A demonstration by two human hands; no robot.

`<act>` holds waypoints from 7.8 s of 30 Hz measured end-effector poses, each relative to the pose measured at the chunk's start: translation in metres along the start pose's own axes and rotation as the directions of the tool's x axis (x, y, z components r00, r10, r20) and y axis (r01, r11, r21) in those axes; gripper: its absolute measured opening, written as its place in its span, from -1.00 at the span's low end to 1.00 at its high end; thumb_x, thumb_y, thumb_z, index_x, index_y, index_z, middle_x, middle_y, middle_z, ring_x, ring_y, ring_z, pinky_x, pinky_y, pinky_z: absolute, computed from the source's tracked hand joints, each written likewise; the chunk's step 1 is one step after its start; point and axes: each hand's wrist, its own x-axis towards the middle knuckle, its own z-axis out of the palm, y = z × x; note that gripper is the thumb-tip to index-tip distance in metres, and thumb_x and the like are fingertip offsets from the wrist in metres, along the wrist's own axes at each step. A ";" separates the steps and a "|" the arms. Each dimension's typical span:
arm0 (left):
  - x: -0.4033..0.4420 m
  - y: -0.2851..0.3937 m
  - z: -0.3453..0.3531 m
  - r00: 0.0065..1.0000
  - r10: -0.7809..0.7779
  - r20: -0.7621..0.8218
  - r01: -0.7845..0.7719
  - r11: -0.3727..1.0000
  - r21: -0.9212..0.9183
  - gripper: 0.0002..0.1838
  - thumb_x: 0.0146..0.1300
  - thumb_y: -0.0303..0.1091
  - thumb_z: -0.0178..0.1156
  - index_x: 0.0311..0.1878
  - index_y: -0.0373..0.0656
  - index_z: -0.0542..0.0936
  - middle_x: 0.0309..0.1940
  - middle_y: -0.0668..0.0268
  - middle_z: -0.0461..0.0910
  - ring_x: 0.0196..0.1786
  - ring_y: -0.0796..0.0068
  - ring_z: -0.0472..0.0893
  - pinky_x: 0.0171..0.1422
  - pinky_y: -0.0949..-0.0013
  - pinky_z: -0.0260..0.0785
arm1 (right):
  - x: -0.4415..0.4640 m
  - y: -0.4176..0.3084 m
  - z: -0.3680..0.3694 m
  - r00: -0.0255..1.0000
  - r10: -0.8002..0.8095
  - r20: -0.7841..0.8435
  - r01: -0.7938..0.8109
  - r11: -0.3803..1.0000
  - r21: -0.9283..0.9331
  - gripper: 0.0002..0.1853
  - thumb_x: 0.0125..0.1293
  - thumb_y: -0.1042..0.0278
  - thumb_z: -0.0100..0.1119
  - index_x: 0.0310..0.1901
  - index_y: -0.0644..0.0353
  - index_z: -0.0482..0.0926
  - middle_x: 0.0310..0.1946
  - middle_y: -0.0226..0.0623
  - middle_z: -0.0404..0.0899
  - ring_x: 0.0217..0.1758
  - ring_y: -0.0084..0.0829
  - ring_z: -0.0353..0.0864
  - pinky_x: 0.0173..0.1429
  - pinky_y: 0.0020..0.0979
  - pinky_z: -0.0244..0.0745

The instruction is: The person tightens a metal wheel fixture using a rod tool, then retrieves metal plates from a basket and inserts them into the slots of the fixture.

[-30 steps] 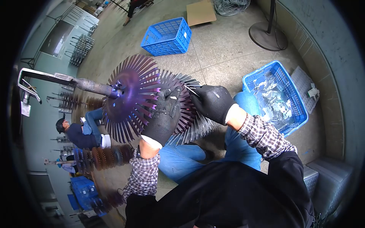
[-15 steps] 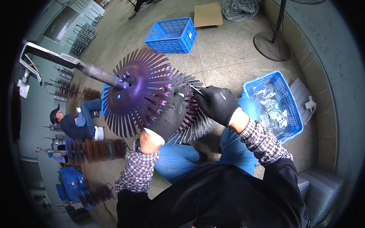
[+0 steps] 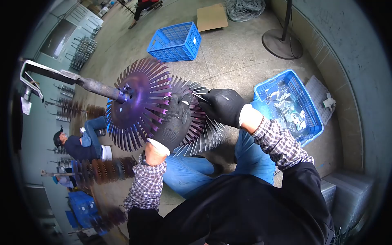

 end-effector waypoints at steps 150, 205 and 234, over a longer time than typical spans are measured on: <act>-0.080 -0.037 -0.011 0.993 0.031 0.114 0.031 0.865 -0.501 -0.50 0.33 -0.28 0.26 0.32 -0.15 0.61 0.27 0.11 0.63 0.10 0.09 0.67 0.11 0.06 0.57 | -0.057 -0.171 0.109 0.922 0.257 -0.291 -0.326 0.920 -0.218 -0.75 0.54 0.39 0.29 0.19 0.14 0.68 -0.42 -0.10 0.76 -0.50 -0.08 0.72 -0.42 -0.15 0.55; -0.090 -0.066 -0.028 0.985 -0.168 0.027 0.116 0.547 -0.829 -0.61 0.52 -0.50 0.21 0.35 -0.18 0.68 0.41 0.24 0.66 0.32 0.24 0.65 0.52 0.05 0.46 | -0.091 -0.146 0.091 0.960 0.261 -0.103 -0.257 0.965 0.055 -0.36 0.51 0.09 0.38 0.48 0.27 0.51 -0.25 -0.20 0.82 -0.32 -0.14 0.80 -0.18 -0.17 0.67; -0.077 -0.129 0.063 0.821 -0.489 0.295 0.555 0.564 -0.612 -0.62 0.72 -0.27 -0.01 0.28 -0.26 0.70 0.07 0.19 0.81 0.03 0.28 0.76 0.26 0.25 0.55 | -0.447 0.252 0.128 0.442 0.870 -0.219 -0.867 0.351 -0.355 -0.38 0.38 0.09 0.35 0.43 0.09 0.59 0.32 0.04 0.70 0.23 0.13 0.74 0.31 0.01 0.63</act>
